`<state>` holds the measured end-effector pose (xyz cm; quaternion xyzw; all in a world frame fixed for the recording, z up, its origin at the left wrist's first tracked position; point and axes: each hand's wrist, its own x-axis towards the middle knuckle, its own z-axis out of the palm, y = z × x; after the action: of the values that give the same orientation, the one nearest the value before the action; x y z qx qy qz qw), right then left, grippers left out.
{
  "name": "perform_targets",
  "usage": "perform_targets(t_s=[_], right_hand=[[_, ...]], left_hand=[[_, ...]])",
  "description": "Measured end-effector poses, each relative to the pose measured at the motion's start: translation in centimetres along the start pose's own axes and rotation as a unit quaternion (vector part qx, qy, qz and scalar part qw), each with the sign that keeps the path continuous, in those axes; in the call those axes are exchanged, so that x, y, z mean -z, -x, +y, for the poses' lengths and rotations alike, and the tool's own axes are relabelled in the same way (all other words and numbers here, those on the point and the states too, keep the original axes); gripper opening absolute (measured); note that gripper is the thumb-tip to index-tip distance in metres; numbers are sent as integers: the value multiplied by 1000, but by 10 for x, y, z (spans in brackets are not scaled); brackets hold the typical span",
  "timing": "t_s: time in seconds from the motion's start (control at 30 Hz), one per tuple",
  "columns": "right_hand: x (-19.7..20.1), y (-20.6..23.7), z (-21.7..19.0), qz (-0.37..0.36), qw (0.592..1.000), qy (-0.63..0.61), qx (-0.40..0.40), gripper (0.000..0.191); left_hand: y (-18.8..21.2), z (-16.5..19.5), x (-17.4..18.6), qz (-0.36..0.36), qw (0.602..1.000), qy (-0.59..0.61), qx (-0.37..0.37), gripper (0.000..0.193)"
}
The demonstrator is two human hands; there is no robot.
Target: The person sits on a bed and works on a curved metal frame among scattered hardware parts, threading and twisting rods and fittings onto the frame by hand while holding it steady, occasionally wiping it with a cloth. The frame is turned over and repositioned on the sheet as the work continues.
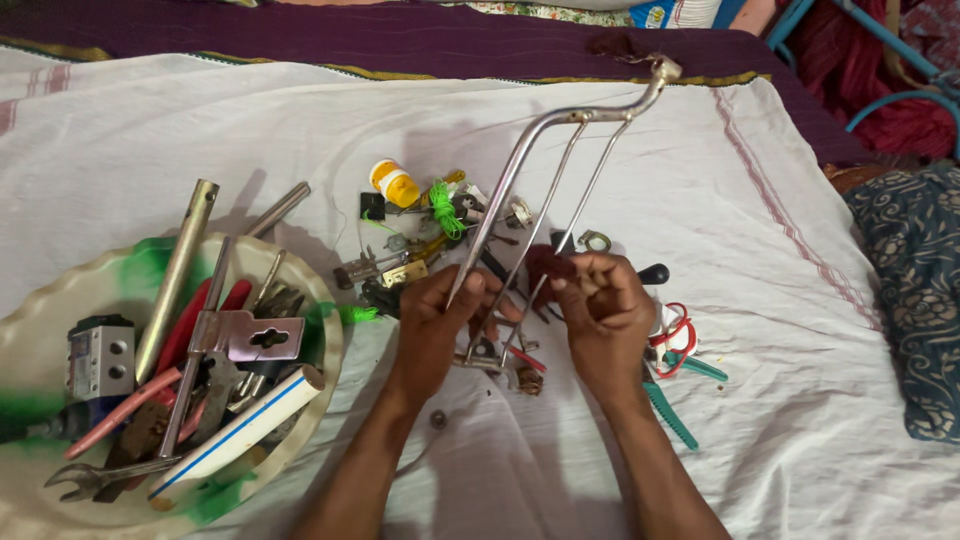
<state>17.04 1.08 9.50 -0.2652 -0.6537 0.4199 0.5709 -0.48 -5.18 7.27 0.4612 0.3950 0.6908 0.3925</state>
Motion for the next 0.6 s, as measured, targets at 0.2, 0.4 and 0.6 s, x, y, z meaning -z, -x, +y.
perform_targets(t_s=[0.2,0.4,0.6], right_hand=[[8,0,5,-116,993,-5,-33,26],[15,2,10,-263,956,-47,-121,25],[14,3,13,-246,958,-90,-113,23]], left_hand=[[-1,0,1,26,1000,-7,9,37],[1,2,6,40,998,39,17,38],[0,1,6,50,994,79,49,37]])
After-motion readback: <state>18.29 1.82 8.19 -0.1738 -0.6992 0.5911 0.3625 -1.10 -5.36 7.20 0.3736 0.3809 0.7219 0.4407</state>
